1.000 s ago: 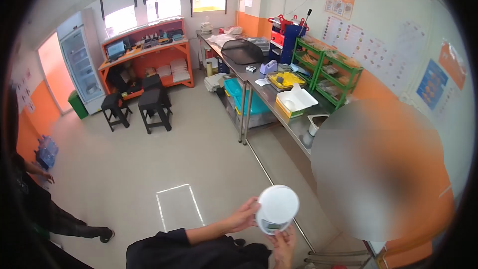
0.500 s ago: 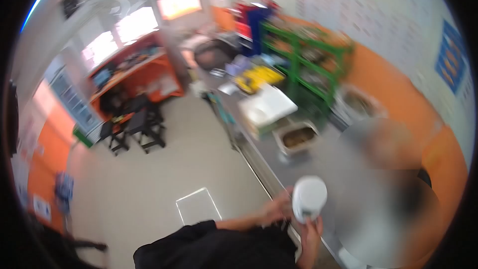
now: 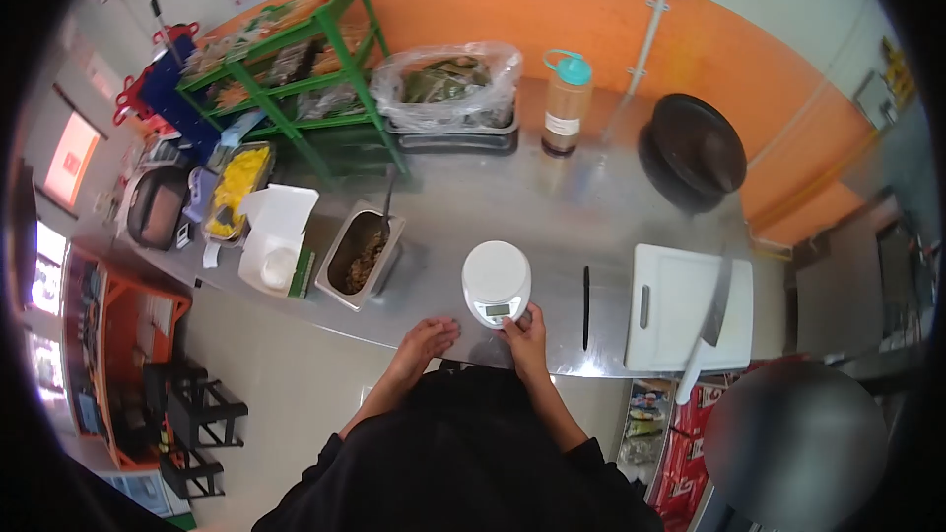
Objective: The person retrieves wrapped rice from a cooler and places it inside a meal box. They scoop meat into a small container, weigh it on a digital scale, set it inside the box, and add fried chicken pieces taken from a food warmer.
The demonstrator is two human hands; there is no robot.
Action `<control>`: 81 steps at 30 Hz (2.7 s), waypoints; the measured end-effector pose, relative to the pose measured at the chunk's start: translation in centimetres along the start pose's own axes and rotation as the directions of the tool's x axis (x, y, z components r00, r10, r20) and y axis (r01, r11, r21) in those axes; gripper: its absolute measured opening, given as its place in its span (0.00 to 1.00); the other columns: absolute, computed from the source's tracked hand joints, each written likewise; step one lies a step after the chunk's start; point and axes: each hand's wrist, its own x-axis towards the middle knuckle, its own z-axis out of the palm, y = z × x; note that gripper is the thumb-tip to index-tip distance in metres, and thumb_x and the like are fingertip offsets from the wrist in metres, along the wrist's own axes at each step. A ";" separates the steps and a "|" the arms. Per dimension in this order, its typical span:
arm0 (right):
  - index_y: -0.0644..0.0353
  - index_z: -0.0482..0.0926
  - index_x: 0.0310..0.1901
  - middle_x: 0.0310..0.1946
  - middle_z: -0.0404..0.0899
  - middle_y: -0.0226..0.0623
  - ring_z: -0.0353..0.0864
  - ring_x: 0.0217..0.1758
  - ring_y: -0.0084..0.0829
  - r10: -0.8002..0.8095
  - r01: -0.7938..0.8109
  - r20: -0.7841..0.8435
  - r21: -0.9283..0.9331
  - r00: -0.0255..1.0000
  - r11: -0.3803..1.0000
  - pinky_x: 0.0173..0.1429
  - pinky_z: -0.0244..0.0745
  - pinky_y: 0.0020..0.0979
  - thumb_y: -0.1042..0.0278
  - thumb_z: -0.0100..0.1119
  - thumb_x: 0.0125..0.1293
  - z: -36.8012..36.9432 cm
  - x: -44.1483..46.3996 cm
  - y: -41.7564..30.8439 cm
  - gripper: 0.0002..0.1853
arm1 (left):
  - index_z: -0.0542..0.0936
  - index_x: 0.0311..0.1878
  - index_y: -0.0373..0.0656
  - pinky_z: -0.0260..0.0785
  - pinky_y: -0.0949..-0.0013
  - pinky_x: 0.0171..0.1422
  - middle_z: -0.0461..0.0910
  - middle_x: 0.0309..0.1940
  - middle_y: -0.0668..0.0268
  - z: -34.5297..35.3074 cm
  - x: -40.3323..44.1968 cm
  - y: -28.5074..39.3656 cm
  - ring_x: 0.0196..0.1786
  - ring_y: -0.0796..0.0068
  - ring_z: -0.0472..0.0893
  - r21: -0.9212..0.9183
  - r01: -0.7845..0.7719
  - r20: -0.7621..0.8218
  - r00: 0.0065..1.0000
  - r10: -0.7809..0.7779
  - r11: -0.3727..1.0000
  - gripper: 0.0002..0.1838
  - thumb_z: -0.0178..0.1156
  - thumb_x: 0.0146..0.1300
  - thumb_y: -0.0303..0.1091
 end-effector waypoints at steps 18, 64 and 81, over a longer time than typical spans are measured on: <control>0.71 0.63 0.58 0.45 0.79 0.48 0.82 0.46 0.35 -0.007 -0.110 -0.313 -0.356 0.950 0.928 0.46 0.82 0.32 0.82 0.54 0.60 4.5 -2.1 -2.9 0.23 | 0.59 0.67 0.36 0.61 0.65 0.69 0.68 0.61 0.53 0.1 3.9 2.5 0.66 0.63 0.68 -0.190 0.037 0.148 0.989 -0.009 0.981 0.26 0.50 0.67 0.31; 0.42 0.41 0.72 0.27 0.79 0.43 0.82 0.22 0.34 0.018 -0.014 -0.176 0.024 0.984 1.000 0.31 0.83 0.35 0.77 0.48 0.68 1.4 -5.9 -3.2 0.37 | 0.56 0.73 0.47 0.66 0.63 0.60 0.59 0.64 0.58 1.5 7.7 3.6 0.59 0.60 0.67 0.760 -0.427 0.237 0.884 0.403 0.489 0.53 0.74 0.41 0.28; 0.62 0.77 0.46 0.41 0.80 0.49 0.77 0.46 0.44 0.489 0.004 -0.825 0.511 0.285 0.859 0.52 0.69 0.44 0.55 0.45 0.69 -5.9 -62.6 42.4 0.19 | 0.59 0.68 0.38 0.61 0.53 0.68 0.67 0.62 0.45 -1.1 -1.8 -28.2 0.66 0.48 0.66 0.907 -0.384 0.294 0.870 -0.395 -0.170 0.41 0.65 0.56 0.44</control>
